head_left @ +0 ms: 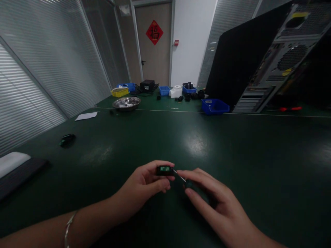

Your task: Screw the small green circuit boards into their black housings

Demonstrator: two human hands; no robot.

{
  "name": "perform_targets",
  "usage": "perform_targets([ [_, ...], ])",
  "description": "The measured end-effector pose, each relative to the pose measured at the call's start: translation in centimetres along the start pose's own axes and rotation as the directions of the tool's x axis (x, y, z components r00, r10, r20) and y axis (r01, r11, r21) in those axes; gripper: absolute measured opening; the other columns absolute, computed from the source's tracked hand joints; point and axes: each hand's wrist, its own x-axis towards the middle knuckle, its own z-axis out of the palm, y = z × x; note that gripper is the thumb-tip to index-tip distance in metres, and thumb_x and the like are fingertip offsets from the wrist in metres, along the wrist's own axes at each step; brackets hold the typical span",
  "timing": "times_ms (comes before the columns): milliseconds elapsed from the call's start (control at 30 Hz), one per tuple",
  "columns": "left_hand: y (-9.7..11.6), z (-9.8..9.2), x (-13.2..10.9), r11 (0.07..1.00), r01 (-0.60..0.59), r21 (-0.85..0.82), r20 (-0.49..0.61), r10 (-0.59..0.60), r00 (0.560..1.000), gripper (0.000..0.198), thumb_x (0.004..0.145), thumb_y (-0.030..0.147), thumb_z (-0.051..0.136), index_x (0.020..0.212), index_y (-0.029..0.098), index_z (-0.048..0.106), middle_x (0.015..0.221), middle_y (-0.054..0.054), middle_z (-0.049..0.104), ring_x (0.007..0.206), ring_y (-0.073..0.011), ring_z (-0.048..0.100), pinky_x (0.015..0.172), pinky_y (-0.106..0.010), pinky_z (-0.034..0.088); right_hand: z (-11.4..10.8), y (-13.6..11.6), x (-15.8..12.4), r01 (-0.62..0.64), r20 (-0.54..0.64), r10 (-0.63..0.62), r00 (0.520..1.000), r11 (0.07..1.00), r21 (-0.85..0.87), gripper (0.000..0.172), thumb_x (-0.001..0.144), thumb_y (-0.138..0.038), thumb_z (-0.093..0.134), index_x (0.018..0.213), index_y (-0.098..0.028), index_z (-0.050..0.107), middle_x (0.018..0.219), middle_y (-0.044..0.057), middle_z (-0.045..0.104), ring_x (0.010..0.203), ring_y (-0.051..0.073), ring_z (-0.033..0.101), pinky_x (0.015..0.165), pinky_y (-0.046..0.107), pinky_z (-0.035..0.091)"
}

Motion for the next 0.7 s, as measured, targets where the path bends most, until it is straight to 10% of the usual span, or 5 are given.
perform_targets([
  [700,0.38,0.54,-0.54,0.995,-0.076,0.064,-0.009,0.077,0.997,0.022,0.087,0.027,0.064,0.105,0.016,0.067,0.081,-0.003,0.066,0.069,-0.0128,0.057,0.066,-0.026,0.046,-0.01,0.65,0.21,0.008,0.021,-0.006,1.0,0.998,-0.063,0.04,0.09,-0.012,0.056,0.121,-0.035,0.067,0.094,0.002,0.064,0.084,0.016,0.064,0.071,0.028,0.052],
])
